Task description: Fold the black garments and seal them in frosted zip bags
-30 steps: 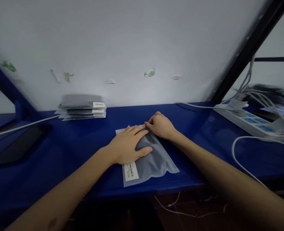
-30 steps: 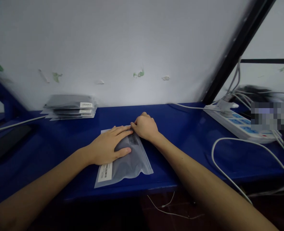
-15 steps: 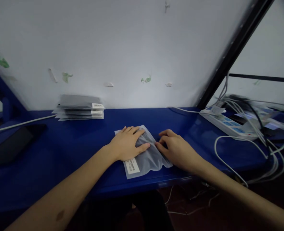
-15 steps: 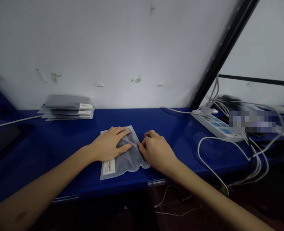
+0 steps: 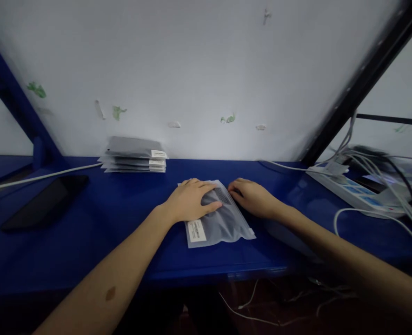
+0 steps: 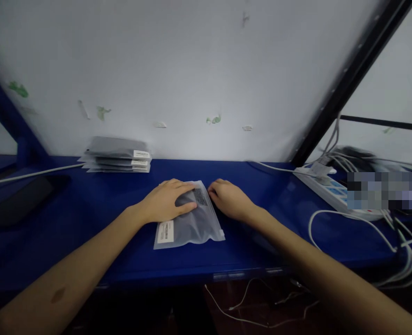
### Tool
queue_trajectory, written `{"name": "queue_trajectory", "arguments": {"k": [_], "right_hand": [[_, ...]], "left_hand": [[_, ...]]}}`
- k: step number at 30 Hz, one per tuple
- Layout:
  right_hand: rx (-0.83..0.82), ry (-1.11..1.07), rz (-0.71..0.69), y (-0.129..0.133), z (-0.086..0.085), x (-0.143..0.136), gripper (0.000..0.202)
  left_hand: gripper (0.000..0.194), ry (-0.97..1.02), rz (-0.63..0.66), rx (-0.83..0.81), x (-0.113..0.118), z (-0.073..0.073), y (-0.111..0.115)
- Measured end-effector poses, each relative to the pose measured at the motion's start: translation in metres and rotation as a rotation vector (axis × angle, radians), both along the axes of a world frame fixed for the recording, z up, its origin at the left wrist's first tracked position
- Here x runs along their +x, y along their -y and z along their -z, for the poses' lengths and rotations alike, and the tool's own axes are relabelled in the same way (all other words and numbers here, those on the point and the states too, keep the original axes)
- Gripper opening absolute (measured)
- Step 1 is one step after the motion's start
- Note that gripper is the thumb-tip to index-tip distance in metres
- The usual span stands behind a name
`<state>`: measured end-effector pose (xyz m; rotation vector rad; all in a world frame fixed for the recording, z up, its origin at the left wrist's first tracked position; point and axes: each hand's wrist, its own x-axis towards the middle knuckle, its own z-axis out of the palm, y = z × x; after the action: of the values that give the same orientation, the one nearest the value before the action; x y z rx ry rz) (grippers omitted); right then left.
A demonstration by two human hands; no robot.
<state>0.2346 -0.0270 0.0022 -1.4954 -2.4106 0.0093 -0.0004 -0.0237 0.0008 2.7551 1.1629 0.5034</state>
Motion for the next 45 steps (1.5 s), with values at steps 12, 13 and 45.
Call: {"name": "queue_trajectory", "arguments": {"k": [12, 13, 45], "right_hand": [[0.111, -0.105, -0.047, -0.055, 0.019, -0.011, 0.021], [0.089, -0.132, -0.079, -0.054, 0.017, -0.009, 0.019], [-0.171, -0.448, -0.109, -0.035, 0.003, -0.034, 0.022]], "left_hand": [[0.066, 0.014, -0.220, -0.092, -0.022, 0.000, -0.021], [0.065, 0.019, -0.218, -0.092, -0.021, 0.000, -0.021], [0.069, -0.035, -0.227, -0.107, -0.003, -0.003, 0.005]]}}
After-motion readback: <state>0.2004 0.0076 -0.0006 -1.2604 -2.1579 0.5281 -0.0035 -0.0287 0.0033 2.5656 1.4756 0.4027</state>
